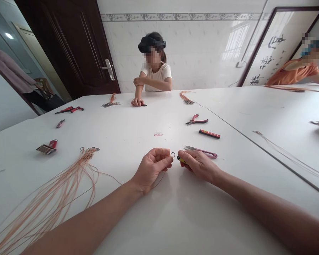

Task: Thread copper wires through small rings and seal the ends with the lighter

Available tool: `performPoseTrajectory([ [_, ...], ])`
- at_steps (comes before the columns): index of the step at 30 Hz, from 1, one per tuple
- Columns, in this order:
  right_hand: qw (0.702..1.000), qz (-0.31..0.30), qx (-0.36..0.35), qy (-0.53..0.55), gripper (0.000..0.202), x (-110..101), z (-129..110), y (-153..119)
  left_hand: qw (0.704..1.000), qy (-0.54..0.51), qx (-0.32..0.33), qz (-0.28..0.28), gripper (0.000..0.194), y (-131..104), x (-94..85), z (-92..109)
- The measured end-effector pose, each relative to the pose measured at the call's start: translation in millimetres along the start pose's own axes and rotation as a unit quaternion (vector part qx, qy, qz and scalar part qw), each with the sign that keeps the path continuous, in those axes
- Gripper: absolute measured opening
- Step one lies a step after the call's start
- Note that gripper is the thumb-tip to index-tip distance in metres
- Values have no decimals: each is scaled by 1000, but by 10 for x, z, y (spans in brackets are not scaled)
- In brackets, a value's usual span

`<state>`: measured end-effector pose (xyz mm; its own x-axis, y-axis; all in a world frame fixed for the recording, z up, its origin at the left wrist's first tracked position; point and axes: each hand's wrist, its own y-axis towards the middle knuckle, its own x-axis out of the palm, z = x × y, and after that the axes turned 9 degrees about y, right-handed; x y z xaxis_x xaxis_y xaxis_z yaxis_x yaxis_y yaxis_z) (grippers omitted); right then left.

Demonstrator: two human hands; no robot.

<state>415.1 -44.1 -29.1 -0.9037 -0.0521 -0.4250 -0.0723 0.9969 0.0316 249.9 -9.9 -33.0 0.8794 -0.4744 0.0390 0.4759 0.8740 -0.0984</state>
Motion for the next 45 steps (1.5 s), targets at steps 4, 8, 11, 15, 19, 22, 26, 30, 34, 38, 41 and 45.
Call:
performPoseTrajectory([
  [4,1000,0,-3,4,43,14,29,11,1000,5,5,-6,21,4,3,-4],
  [8,1000,8,-3,2,41,17,44,22,1000,4,13,-8,19,0,9,-10],
  [11,1000,7,-5,-6,37,19,46,31,1000,-2,14,-4,20,-7,16,-4],
  [15,1000,20,-5,-16,36,28,54,43,1000,-5,7,-1,21,-7,18,0],
  [19,996,52,-17,-76,42,25,49,32,1000,-24,12,9,22,-11,16,-36],
  [22,974,61,-58,-211,41,16,81,17,999,-34,19,5,21,-32,2,-58],
  [26,939,63,-102,-322,34,36,189,24,999,-22,29,-4,20,-75,-12,-36],
  [30,936,32,-140,-321,28,54,220,26,999,-27,24,4,22,-90,1,-12],
  [34,937,22,-157,-311,31,-53,168,37,1000,-23,11,18,23,-63,7,-18],
  [38,922,95,-88,-365,25,-297,229,91,1000,-22,5,10,24,-43,-13,-15],
  [41,913,86,-13,-398,20,-444,327,122,1000,-19,6,5,23,-51,-24,-6],
  [45,931,54,-3,-361,12,-506,379,155,1000,-13,5,6,23,-61,-20,2],
])
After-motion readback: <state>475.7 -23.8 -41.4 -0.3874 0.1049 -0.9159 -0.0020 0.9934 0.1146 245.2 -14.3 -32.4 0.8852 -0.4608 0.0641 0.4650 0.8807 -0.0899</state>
